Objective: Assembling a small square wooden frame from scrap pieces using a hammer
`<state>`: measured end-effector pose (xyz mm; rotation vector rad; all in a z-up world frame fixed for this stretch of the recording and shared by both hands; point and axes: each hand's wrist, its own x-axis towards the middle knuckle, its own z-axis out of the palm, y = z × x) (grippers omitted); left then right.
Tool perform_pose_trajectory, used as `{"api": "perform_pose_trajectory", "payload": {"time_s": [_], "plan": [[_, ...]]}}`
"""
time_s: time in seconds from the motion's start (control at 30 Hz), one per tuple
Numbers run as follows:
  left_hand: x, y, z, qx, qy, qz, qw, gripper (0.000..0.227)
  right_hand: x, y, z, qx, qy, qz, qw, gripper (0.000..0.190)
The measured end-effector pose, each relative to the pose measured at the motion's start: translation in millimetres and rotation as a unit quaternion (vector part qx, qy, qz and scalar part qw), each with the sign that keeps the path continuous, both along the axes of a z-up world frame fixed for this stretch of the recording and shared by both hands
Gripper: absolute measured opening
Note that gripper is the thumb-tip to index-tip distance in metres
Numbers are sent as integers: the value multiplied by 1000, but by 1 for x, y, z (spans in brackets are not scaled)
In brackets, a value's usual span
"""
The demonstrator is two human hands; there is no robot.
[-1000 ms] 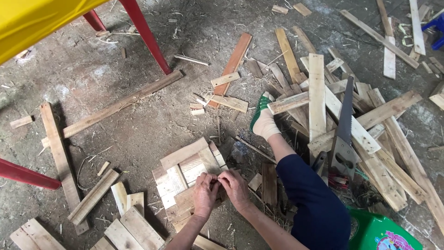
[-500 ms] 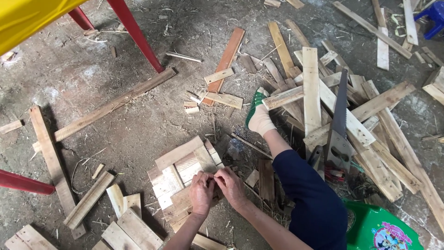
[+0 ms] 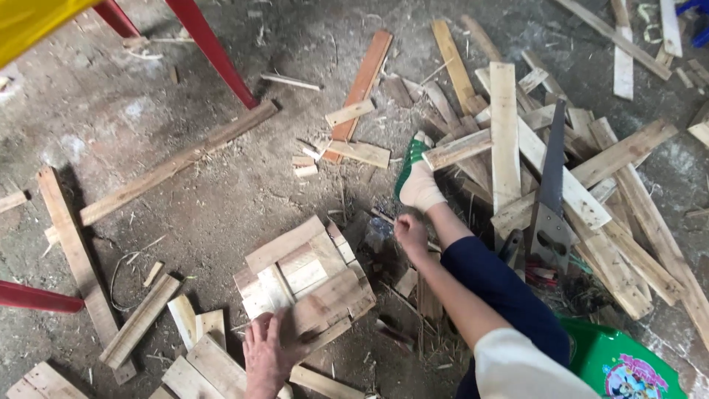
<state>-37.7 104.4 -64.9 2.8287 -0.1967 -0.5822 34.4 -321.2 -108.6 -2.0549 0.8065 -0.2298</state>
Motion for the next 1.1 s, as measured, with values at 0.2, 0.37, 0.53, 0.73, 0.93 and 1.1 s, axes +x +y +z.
{"api": "perform_pose_trajectory", "payload": {"time_s": [0.2, 0.37, 0.53, 0.73, 0.93, 1.1], "plan": [[10, 7, 27, -162, -92, -6, 983, 90, 102, -32, 140, -308, -81, 151, 936, 84], [17, 8, 45, -510, 37, 86, 855, 70, -140, 80, -10, -188, 320, 266, 890, 31], [13, 1, 98, -618, 134, 198, 749, 54, -197, 112, -96, -348, 345, 329, 807, 68], [10, 9, 124, -626, 118, 321, 701, 50, -174, 114, -46, -267, 336, 253, 867, 21], [6, -10, 126, -636, 187, 353, 660, 51, -114, 169, 187, -29, 14, 153, 988, 7], [-9, -8, 113, -623, 220, 394, 638, 51, -52, 211, 150, -322, -206, 270, 883, 20]]}}
